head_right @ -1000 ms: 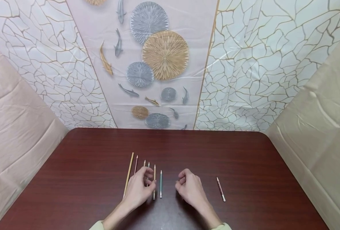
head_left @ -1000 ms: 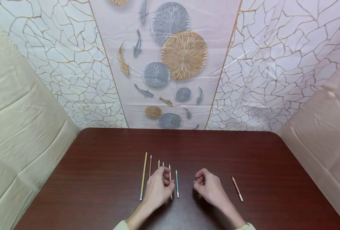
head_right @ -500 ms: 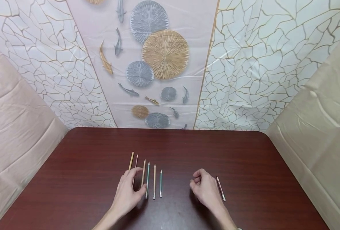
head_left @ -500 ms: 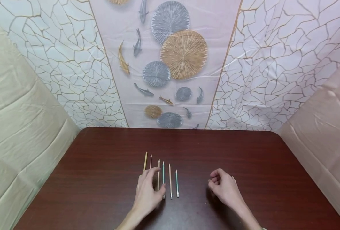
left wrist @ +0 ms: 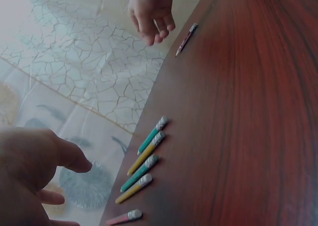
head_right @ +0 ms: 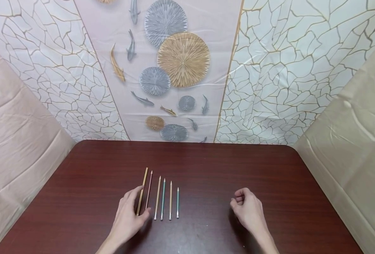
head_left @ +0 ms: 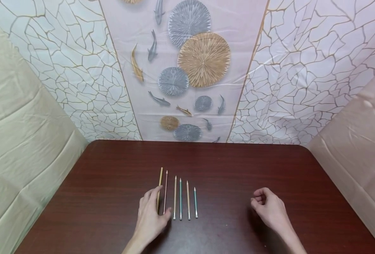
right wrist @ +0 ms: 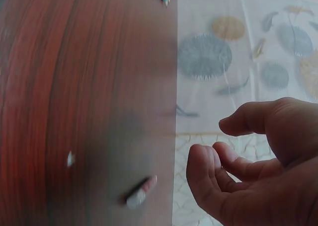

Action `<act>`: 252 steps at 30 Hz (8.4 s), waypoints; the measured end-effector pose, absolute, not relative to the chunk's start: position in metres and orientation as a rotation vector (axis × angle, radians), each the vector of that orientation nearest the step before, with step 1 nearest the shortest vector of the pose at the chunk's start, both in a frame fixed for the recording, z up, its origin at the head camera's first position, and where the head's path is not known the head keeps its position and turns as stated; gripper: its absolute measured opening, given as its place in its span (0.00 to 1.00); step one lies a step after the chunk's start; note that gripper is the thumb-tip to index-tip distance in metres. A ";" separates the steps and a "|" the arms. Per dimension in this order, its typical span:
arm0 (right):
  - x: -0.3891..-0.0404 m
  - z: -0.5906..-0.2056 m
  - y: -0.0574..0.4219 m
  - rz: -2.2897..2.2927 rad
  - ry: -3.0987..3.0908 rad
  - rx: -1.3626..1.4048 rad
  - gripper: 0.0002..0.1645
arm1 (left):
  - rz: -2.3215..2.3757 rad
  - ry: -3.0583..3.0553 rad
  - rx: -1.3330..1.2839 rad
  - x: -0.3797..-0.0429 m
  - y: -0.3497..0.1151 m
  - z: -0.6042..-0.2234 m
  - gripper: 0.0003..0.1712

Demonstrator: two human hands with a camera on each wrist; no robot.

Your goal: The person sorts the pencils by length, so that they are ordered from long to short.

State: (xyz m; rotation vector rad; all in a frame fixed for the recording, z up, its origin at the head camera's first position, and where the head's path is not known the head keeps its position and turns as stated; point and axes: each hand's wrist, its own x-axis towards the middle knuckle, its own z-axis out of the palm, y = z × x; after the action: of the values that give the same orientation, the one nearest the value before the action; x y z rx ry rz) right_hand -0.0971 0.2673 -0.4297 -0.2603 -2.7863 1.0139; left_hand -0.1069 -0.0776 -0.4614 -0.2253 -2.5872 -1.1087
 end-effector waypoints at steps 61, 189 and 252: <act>-0.114 -0.452 0.300 0.817 -2.999 -0.479 0.16 | -1.163 -2.777 -0.144 -0.101 -0.105 -0.457 0.55; -0.136 -0.454 0.180 1.618 -2.725 -0.147 0.15 | -1.163 -2.759 -0.186 -0.097 -0.113 -0.463 0.50; -0.143 -0.463 0.144 1.246 -2.820 0.083 0.10 | -1.169 -2.796 -0.113 -0.096 -0.117 -0.463 0.54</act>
State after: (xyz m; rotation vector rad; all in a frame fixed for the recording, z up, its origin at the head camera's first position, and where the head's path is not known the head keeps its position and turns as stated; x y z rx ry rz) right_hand -0.1427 0.1443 -0.4630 0.0834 -2.8204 1.2464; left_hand -0.0961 -0.1167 -0.4625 -0.1133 -2.7962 -1.1695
